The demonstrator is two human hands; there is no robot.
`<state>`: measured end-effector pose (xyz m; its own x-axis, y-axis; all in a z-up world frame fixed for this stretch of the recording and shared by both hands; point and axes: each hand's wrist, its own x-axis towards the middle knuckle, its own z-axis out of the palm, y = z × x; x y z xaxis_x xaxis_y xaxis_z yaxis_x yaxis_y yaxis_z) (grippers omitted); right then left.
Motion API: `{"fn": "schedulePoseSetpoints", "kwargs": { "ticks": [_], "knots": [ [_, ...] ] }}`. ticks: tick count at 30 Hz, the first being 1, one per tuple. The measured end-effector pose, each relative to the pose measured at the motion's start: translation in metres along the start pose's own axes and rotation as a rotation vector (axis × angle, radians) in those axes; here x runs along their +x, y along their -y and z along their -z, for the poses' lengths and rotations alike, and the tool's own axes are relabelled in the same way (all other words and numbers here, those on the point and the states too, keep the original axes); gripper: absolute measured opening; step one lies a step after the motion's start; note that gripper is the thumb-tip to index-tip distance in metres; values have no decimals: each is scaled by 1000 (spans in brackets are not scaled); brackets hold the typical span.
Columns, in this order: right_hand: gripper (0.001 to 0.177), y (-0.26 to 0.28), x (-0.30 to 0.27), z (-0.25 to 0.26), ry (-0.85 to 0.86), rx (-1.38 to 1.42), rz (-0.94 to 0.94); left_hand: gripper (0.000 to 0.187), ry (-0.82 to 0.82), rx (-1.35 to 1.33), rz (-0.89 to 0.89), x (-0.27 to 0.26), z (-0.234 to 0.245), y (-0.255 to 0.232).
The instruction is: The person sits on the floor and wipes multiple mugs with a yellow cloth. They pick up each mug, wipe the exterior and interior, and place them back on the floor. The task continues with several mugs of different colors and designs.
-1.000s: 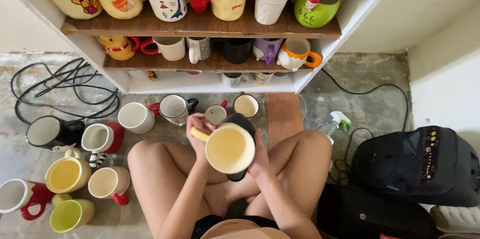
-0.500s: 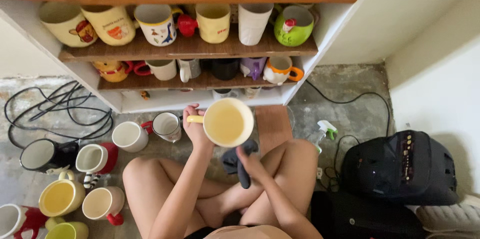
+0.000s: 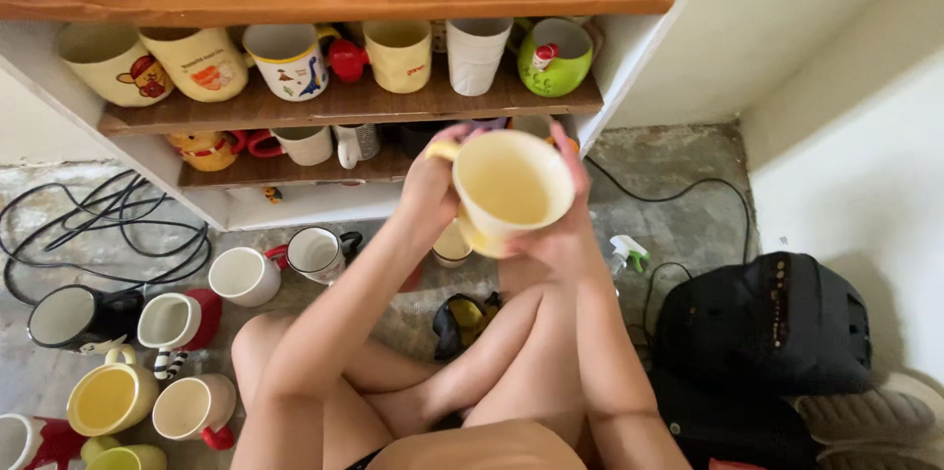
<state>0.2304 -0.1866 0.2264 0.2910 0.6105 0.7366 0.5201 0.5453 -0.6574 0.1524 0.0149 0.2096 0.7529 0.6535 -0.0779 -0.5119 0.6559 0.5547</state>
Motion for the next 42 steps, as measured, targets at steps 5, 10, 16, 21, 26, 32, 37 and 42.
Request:
{"fn": "schedulePoseSetpoints", "kwargs": {
  "ticks": [5,10,16,21,26,32,37,42],
  "knots": [
    [112,5,31,-2,-250,-178,-1,31,389,-40,78,49,-49,-24],
    [108,-18,92,12,-389,-32,106,50,307,334,-191,58,-89,-69],
    [101,-44,176,12,-368,-168,157,42,256,702,-606,51,-97,-111],
    [97,-58,211,-6,-329,-204,276,37,81,1048,-986,66,-91,-124],
    [92,-51,221,-10,-323,-246,256,40,58,1441,-1291,82,-78,-137],
    [92,-43,231,-19,-353,-373,248,30,-73,1757,-1265,98,-82,-138],
    [94,-45,236,-27,-404,-453,239,19,-283,2131,-1089,118,-103,-139],
    [94,-42,244,-29,-397,-545,227,8,-238,2229,-938,136,-112,-149]
  ]
}}
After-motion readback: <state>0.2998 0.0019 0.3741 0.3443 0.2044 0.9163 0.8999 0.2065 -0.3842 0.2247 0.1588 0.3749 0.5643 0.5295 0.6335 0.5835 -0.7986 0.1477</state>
